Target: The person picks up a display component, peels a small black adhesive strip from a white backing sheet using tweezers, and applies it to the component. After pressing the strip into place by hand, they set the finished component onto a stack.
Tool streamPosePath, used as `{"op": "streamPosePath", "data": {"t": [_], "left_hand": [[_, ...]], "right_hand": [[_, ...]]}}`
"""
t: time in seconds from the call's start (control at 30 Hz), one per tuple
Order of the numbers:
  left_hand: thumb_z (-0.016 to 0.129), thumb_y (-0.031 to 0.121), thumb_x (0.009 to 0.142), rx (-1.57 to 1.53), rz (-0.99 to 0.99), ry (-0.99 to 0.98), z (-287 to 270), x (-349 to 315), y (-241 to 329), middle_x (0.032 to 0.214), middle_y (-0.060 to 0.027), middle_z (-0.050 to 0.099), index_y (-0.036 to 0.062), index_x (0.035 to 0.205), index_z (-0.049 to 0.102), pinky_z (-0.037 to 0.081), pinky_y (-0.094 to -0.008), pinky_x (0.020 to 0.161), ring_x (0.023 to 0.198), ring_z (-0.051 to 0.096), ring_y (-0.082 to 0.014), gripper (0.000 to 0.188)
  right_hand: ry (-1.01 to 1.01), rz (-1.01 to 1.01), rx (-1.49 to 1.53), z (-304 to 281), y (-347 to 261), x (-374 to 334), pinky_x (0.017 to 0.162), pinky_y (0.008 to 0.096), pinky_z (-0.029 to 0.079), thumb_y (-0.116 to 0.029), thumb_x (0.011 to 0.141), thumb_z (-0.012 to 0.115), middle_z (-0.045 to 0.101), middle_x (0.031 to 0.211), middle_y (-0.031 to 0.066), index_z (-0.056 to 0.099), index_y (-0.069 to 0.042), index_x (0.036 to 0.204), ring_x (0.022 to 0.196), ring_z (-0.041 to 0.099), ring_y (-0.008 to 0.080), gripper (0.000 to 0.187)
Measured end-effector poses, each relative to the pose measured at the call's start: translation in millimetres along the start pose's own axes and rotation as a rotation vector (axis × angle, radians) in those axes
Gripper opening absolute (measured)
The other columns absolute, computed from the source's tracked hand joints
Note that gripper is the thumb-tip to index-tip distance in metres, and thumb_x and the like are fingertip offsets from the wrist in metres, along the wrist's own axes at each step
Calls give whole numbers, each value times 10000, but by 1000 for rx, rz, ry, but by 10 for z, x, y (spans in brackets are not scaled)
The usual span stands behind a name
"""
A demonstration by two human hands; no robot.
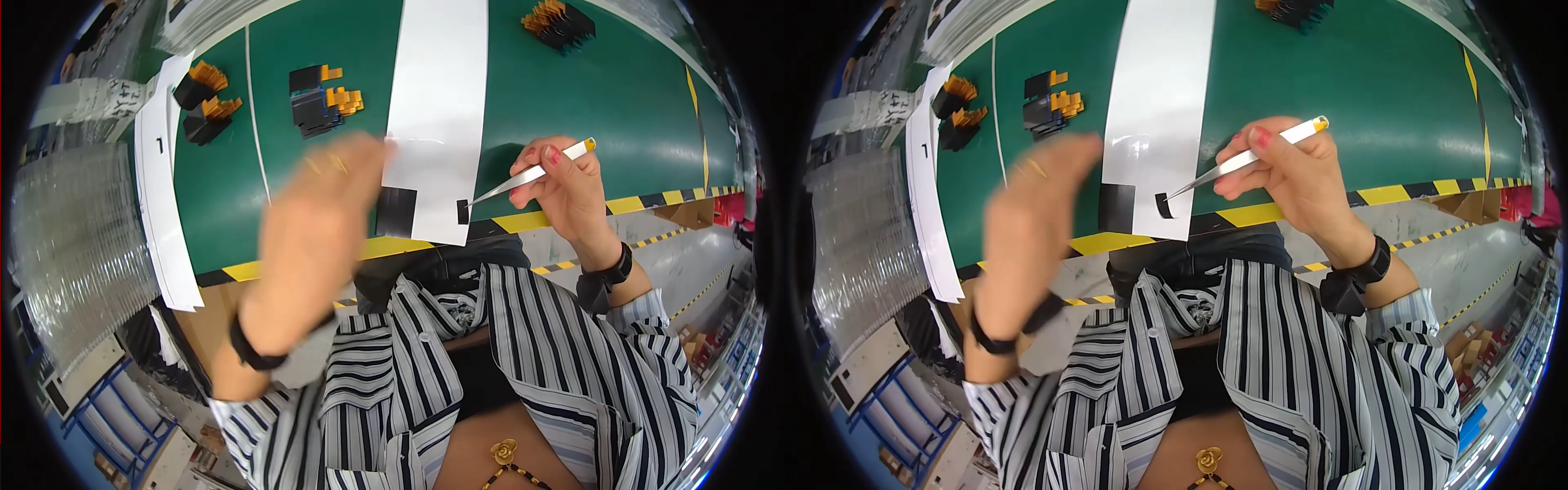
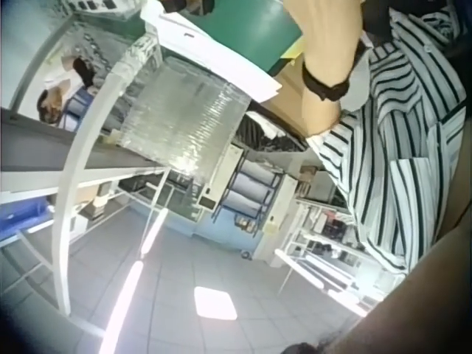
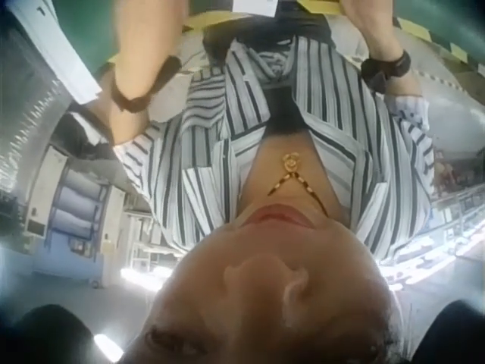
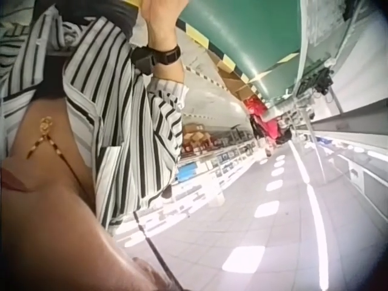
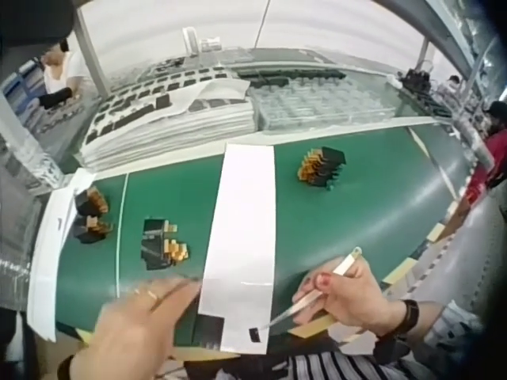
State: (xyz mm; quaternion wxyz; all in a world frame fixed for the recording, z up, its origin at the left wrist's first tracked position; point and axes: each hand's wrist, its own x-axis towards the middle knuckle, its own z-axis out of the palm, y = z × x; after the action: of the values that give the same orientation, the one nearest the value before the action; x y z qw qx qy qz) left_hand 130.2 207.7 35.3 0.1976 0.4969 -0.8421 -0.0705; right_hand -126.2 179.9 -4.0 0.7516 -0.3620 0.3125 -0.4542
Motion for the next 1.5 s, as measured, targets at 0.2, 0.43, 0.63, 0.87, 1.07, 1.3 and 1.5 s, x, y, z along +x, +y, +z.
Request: {"op": "streamPosePath", "data": {"t": [0.2, 0.43, 0.63, 0.87, 1.07, 1.3, 1.5], "left_hand": [[530, 25, 754, 362, -106, 39, -141, 463, -760, 837, -124, 523, 16, 981, 561, 451, -353, 653, 777, 545, -278, 229], [589, 58, 757, -28, -335, -217, -116, 531, -1039, 813, -101, 487, 16, 965, 532, 413, -283, 638, 675, 498, -201, 219], [621, 90, 728, -32, -374, -187, -126, 584, -1009, 816, -120, 516, 4, 882, 531, 423, -318, 662, 741, 521, -248, 197], [628, 86, 737, 6, -324, -200, -220, 709, -990, 747, -53, 516, -1, 902, 532, 431, -253, 618, 676, 517, -152, 210], [594, 41, 768, -1028, -473, 140, -266, 942, -453, 750, -34, 552, -9, 959, 546, 458, -216, 593, 645, 541, -94, 202], [575, 8, 772, -1477, -563, 287, 163, 1041, -169, 723, -12, 554, -9, 953, 570, 450, -211, 571, 628, 530, -81, 182], [584, 1, 763, -1433, -556, 251, 273, 998, -134, 721, -7, 546, -8, 938, 579, 420, -203, 562, 613, 505, -72, 175]], "right_hand": [[-13, 5, -49, 45, 32, 3, 553, 306, 535, -106, 879, 444, 578, 830, 196, 540, 58, 859, 620, 627, 263, 190], [-17, -2, -70, 39, 27, -10, 562, 315, 538, -97, 879, 445, 582, 835, 197, 544, 50, 856, 631, 629, 268, 178], [-25, -5, -101, 44, -12, 21, 562, 325, 539, -86, 876, 446, 585, 836, 196, 547, 43, 862, 630, 627, 273, 165], [-65, -53, -151, 80, -148, 63, 563, 327, 539, -97, 866, 468, 582, 837, 204, 470, 6, 949, 630, 624, 279, 133], [-149, -528, -181, 152, -673, 375, 561, 333, 537, -135, 857, 499, 573, 834, 221, 347, -56, 987, 611, 613, 292, 215], [-204, -635, -246, 13, -608, 656, 569, 339, 537, -170, 855, 513, 567, 856, 228, 353, -74, 914, 629, 613, 297, 196], [-147, -595, -280, -22, -576, 708, 589, 341, 535, -166, 860, 506, 565, 870, 232, 351, -84, 900, 652, 616, 296, 180]]}}
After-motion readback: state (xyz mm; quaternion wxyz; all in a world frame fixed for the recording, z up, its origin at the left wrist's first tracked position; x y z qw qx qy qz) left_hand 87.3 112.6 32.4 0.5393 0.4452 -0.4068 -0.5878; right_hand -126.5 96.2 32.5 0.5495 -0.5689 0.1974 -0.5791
